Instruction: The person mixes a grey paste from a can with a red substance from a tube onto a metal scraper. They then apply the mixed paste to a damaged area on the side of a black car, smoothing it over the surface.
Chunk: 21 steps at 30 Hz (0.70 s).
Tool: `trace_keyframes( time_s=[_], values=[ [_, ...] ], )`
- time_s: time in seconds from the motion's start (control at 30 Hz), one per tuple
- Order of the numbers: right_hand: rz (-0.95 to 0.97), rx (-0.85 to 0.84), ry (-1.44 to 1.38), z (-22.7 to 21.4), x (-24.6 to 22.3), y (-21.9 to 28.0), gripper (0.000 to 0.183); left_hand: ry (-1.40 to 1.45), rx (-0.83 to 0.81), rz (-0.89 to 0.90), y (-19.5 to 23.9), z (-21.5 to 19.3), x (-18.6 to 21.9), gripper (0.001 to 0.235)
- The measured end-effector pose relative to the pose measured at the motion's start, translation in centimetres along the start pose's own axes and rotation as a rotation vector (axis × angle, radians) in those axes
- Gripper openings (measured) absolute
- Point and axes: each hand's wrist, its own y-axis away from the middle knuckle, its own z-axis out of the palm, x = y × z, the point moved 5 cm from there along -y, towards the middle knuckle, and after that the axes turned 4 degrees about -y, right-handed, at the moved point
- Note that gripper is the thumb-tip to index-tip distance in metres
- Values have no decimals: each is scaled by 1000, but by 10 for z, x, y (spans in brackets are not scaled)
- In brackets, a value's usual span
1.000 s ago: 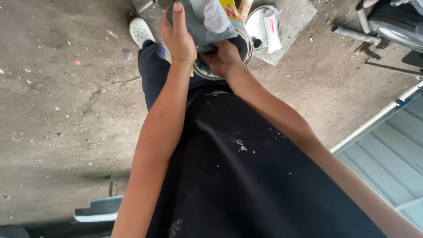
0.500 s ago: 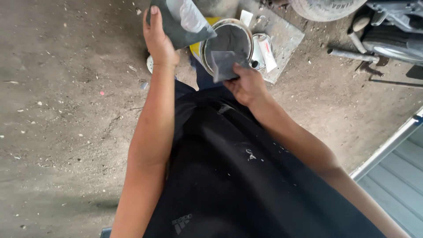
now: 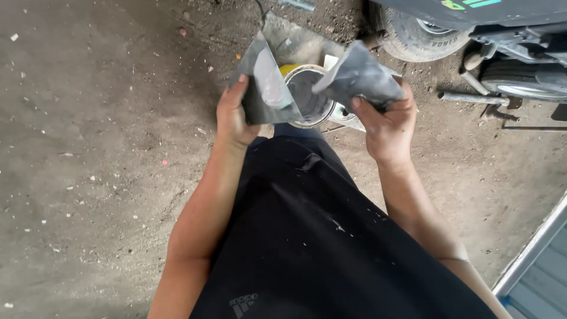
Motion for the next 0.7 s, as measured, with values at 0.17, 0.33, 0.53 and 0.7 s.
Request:
trace_keyframes(
  time_s=[0.17, 0.33, 0.53, 0.7],
  values=[
    [-165, -97, 176, 52, -52, 9, 33, 187, -25, -204, 24, 37, -7, 39],
    [-485, -226, 602, 94, -68, 36, 52, 309, 64, -270, 40, 56, -8, 34],
    [-415, -238, 512, 107, -62, 44, 45, 175, 1, 52, 62, 73, 47, 28],
    [-401, -341, 576, 134, -71, 45, 47, -19, -121, 334, 77, 67, 78, 29]
  ],
)
